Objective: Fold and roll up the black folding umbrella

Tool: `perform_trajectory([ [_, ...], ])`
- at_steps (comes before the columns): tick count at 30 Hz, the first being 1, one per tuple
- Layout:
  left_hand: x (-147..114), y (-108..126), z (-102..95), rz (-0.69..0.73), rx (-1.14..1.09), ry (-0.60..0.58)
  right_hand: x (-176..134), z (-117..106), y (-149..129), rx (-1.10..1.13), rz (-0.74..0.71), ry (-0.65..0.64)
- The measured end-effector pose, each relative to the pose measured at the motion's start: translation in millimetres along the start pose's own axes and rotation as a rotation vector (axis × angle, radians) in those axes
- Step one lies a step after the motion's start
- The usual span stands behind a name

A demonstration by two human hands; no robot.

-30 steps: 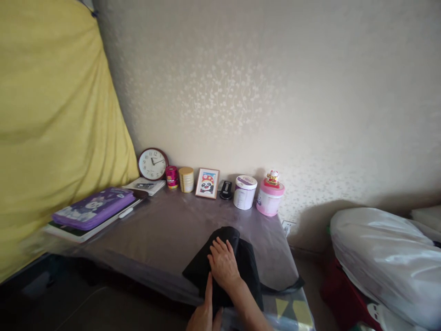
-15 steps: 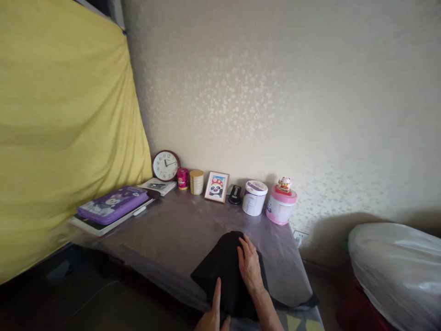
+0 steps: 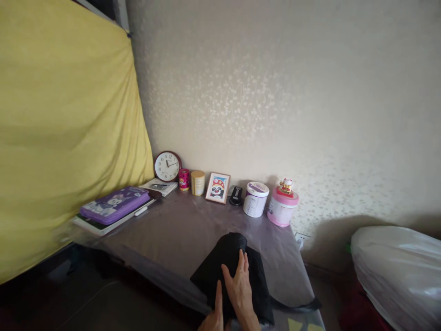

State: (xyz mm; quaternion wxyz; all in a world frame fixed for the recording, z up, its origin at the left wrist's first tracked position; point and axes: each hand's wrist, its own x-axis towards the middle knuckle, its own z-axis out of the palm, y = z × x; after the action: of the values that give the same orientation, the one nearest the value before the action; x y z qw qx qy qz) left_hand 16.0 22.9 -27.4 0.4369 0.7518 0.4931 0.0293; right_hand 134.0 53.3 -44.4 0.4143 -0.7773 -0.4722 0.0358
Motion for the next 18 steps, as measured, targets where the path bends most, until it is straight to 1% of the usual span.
perform_trajectory([
  [3,2.3,3.4,-0.5,-0.016,0.133,-0.017,1.0,-1.6,1.8,-0.002,-0.006,0.002],
  [7,7.9,-2.8,0.2,0.016,0.077,-0.013,1.0,2.5,5.9,0.011,-0.031,0.029],
  [11,11.9,-16.0,1.3,0.085,-0.119,-0.006,1.4,2.8,6.2,0.027,-0.029,0.031],
  [13,10.6,-21.2,1.1,0.131,-0.262,0.026,1.5,1.0,4.4,0.032,-0.011,0.02],
  [16,5.8,-25.0,-0.6,0.231,-0.471,0.073,1.3,-2.0,0.3,0.03,0.008,-0.003],
  [18,2.9,-25.4,-1.6,0.307,-0.58,0.063,0.9,-3.6,-2.4,0.028,0.019,-0.022],
])
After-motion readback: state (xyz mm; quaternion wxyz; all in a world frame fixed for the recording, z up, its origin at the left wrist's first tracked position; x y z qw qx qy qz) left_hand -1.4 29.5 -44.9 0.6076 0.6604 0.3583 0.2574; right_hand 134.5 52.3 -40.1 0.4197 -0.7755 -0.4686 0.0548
